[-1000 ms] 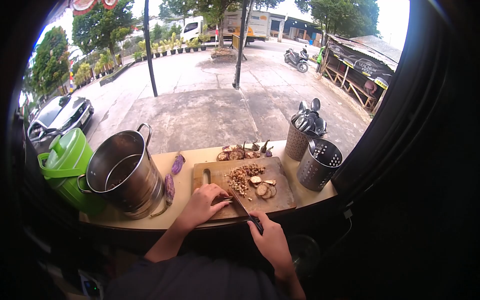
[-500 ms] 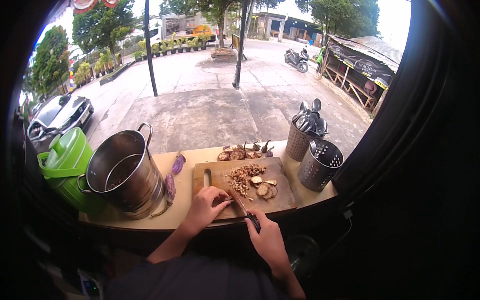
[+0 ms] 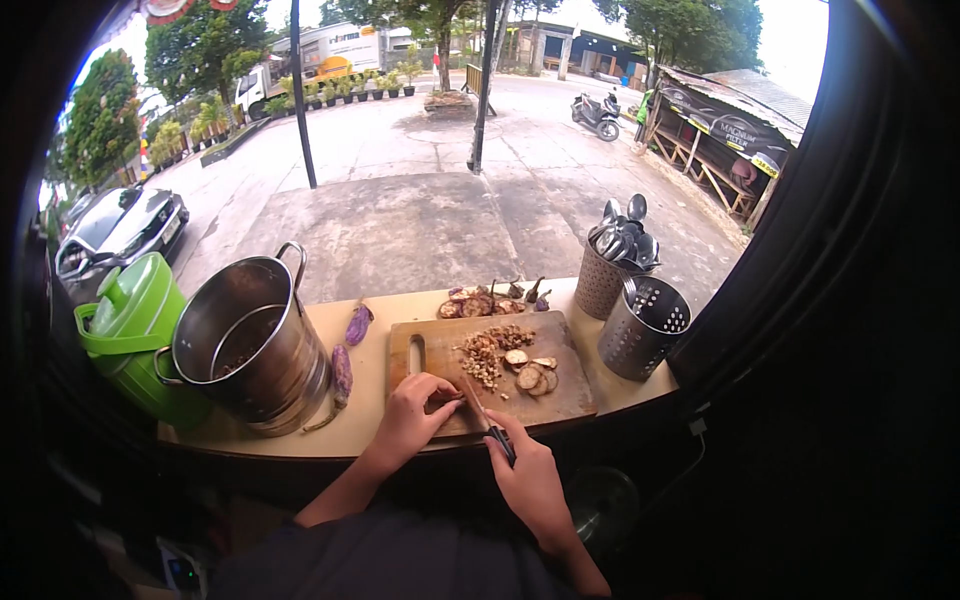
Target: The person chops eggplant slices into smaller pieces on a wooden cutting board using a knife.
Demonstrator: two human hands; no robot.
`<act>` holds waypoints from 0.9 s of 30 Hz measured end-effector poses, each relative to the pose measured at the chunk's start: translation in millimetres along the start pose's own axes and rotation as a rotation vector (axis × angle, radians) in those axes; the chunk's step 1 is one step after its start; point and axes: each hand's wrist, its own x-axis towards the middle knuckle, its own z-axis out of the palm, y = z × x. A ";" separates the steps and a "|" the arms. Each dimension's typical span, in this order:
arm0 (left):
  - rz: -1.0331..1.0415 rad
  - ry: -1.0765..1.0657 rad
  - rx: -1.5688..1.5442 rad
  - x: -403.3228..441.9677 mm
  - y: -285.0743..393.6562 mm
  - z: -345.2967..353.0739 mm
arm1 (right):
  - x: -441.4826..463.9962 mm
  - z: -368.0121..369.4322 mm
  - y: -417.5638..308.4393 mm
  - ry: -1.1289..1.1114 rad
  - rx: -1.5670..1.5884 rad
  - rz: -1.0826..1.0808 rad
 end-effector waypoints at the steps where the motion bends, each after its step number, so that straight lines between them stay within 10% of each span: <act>1: 0.022 0.014 0.006 -0.2 -1.0 0.6 | -1.2 -2.0 -3.4 0.025 -0.015 0.014; 27: -0.065 0.035 -0.037 -3.6 3.5 1.1 | 25.8 18.5 9.3 -0.053 -0.133 -0.102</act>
